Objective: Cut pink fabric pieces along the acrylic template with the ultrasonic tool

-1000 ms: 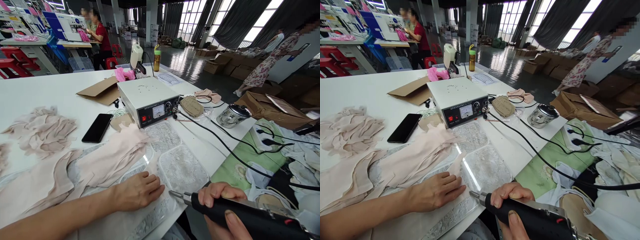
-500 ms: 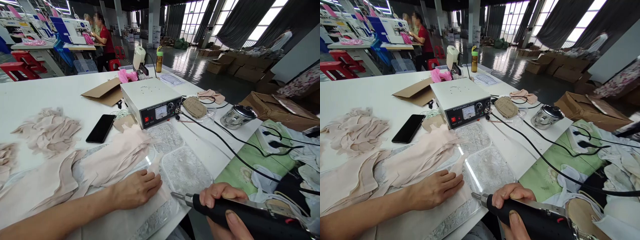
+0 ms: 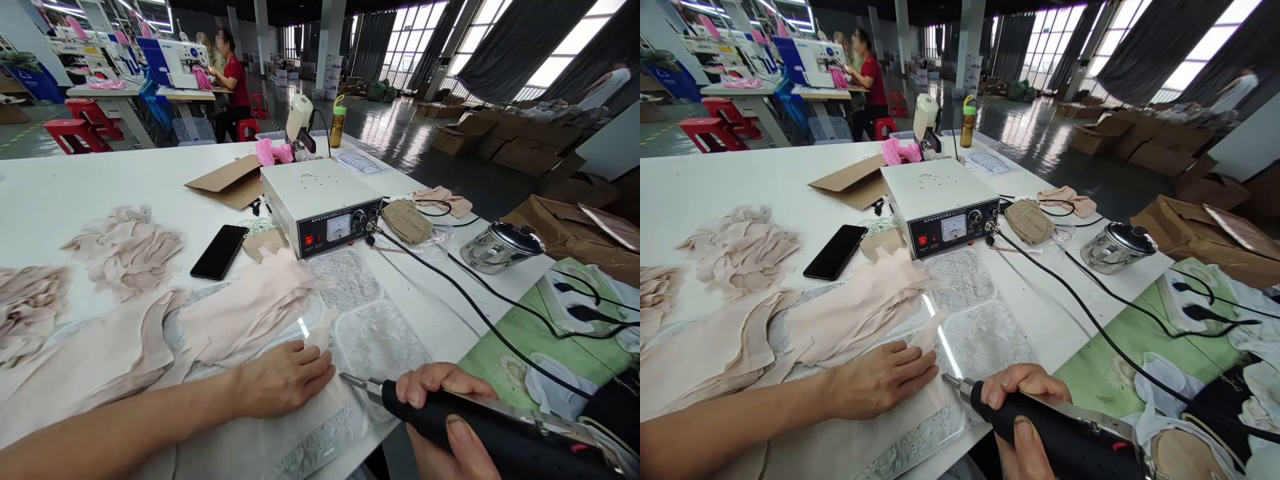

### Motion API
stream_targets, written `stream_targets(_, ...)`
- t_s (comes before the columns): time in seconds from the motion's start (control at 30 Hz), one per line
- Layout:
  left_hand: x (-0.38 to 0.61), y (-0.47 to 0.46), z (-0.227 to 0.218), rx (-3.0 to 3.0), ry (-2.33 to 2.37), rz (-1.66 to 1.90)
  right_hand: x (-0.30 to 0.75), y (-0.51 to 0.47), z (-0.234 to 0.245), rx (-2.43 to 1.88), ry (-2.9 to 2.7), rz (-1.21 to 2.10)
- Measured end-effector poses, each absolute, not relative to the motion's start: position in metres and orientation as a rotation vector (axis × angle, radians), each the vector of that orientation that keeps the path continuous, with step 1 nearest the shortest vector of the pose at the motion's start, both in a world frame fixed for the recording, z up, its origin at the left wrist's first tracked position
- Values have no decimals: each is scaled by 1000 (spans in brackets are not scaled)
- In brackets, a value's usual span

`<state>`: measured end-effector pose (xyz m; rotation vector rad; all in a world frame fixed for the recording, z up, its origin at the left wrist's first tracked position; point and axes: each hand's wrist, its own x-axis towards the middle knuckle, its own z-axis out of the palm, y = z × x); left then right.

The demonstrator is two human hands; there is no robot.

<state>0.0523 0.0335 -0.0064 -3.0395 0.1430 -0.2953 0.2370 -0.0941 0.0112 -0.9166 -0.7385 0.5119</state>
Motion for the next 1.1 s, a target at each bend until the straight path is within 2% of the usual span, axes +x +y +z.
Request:
stream_targets(0.6, 53, 34, -3, -3028, 144, -368, 239, -90, 8, -905, -834, 503)
stream_targets(0.8, 43, 28, 2, -3091, 149, -503, 237, -103, 13, -884, -758, 499)
stream_targets(1.1, 36, -1, -2, -3178, 27, -403, 245, -118, 10, -922, -843, 581)
